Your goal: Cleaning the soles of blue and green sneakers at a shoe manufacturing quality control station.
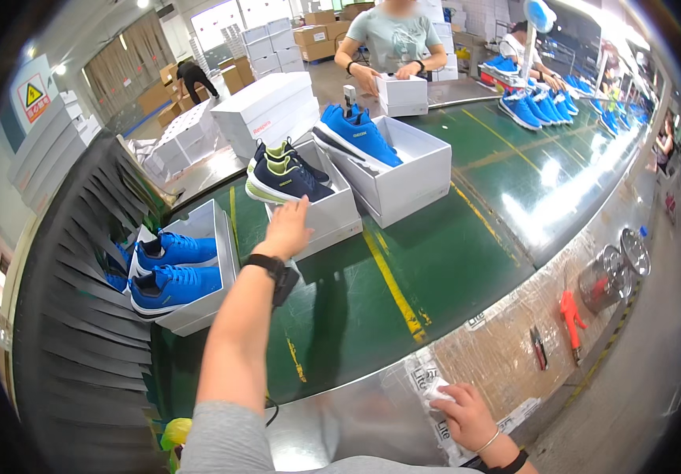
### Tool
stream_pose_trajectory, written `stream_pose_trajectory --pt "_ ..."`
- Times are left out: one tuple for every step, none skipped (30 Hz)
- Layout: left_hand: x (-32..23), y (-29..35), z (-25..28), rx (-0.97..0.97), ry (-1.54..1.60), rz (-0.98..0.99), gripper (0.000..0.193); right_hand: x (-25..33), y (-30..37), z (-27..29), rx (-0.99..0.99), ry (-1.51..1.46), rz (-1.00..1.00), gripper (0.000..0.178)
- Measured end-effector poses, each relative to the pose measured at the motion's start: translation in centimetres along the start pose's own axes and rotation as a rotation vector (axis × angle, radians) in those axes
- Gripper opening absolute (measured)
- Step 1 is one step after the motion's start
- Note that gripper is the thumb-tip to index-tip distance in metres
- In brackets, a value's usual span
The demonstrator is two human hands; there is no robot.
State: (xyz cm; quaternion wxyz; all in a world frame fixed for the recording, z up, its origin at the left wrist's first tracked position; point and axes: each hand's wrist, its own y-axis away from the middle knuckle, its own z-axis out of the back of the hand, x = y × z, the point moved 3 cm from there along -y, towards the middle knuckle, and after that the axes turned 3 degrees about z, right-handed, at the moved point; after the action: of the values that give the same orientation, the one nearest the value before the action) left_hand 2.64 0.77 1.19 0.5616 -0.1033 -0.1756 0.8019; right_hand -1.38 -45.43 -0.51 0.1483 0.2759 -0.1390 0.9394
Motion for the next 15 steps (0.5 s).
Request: stream_pose_trajectory --pt "-0.7 -0.1 -0.9 0.054 0.035 0.116 0.063 0.1 0.3 0.0 -0.018 -0.012 -0.019 0.036" --pt "-1.0 0.2 -1.7 0.108 0.069 0.233 0.054 0.1 0.5 0.2 -0.035 -0.026 -0.037 0.037" --pt "-1.7 0.8 -1.6 0.095 0.087 0.249 0.046 0.1 0.6 0.5 -0.031 -0.023 -0.035 0.037" --pt "-2.0 1.3 -1.3 0.120 0.089 0.229 0.044 -0.1 0.8 0.9 -0.036 -0.033 -0.057 0.037" --pt "-2.1 1.8 -0.8 0.145 0.086 0.210 0.041 -0.3 0.8 1.2 -0.040 -0.046 -0.078 0.037" --pt "-2.4 2.8 0.0 0.194 0.132 0.193 0.039 -0.2 1.3 1.4 -0.040 -0.059 -0.082 0.037" --pt "-2.6 3.6 0.4 0.218 0.127 0.156 0.038 -0.5 1.3 1.3 -0.041 -0.041 -0.076 0.038" --pt "-2.8 4.4 0.9 0.285 0.184 0.125 0.035 -0.8 1.3 1.3 -0.044 -0.023 -0.070 0.038" --pt "-3.4 5.1 2.5 0.354 0.243 0.094 0.031 -0.9 1.3 1.4 -0.050 -0.036 -0.072 0.038" --pt "-3.9 5.4 3.9 0.363 0.251 0.056 0.025 -1.2 1.2 1.5 -0.043 -0.036 -0.064 0.038" --pt "-4.1 5.1 5.5 0.369 0.241 0.049 0.025 -1.3 0.9 1.6 -0.039 -0.033 -0.057 0.038" --pt "-4.1 4.5 7.4 0.260 0.274 0.017 0.025 -1.2 0.5 1.7 -0.031 -0.032 -0.054 0.038" --pt "-4.0 3.6 9.0 0.148 0.310 -0.018 0.025 -1.2 0.3 1.6 -0.035 -0.036 -0.057 0.038" --pt "-3.6 2.4 10.0 0.096 0.257 -0.030 0.026 -1.1 0.1 1.6 -0.044 -0.042 -0.049 0.038" --pt "-2.7 1.1 11.0 0.040 0.201 -0.036 0.027 -1.0 -0.1 1.6 -0.050 -0.047 -0.033 0.038"
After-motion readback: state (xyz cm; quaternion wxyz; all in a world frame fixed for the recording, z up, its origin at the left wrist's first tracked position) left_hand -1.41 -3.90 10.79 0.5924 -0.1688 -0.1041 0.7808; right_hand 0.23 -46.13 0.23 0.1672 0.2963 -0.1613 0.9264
